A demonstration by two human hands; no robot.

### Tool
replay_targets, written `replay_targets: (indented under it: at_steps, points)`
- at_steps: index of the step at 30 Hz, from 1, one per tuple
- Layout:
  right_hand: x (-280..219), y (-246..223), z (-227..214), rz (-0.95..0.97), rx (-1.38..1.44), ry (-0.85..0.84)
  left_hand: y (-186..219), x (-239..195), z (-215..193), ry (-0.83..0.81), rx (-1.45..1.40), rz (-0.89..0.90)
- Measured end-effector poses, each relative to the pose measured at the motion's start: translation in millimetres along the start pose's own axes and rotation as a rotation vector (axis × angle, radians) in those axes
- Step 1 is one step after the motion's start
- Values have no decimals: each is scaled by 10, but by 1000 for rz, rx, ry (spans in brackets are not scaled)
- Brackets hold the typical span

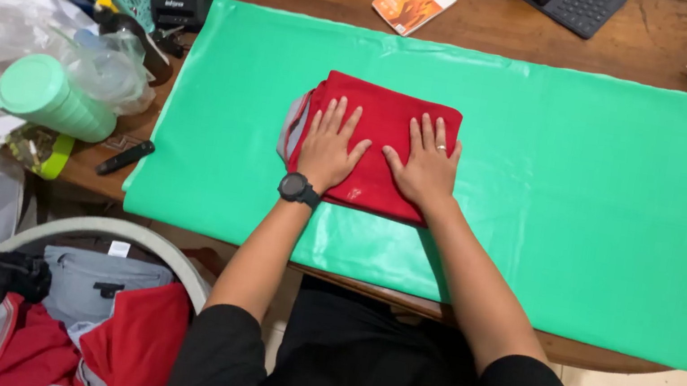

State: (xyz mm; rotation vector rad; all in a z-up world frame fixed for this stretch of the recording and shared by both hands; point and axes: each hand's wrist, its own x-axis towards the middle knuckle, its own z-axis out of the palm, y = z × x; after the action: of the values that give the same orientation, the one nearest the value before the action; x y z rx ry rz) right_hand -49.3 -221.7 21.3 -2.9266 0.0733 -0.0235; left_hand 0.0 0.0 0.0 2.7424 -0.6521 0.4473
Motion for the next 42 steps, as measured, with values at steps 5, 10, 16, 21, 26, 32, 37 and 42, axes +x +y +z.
replay_targets:
  at_steps: [5,10,16,21,26,32,37,42]
  points:
    - [76,330,166,-65,364,329,-7,-4,88,97,40,43]
    - [94,758,561,429,617,184,301,-325,185,282,128,-41]
    - [-84,12,-258,397,1344,53,482,-369,105,-81,-607,-366]
    - [-671,40,-945,-434,558,147,791,48,309,129,-2143,-696]
    - [-1113,233,-1259,-643,8,493,955,437,229,-55,-2264,-733]
    - [-1414,919,-460,-590,-180,446,748,437,559,-326,-2288,-863]
    - [-1694,1090,-399,-435,107,-94,849,294,845,-313,-1451,-651]
    - [-1260,1600,-191,-24,520,240,1005,288,659,60,-552,-507]
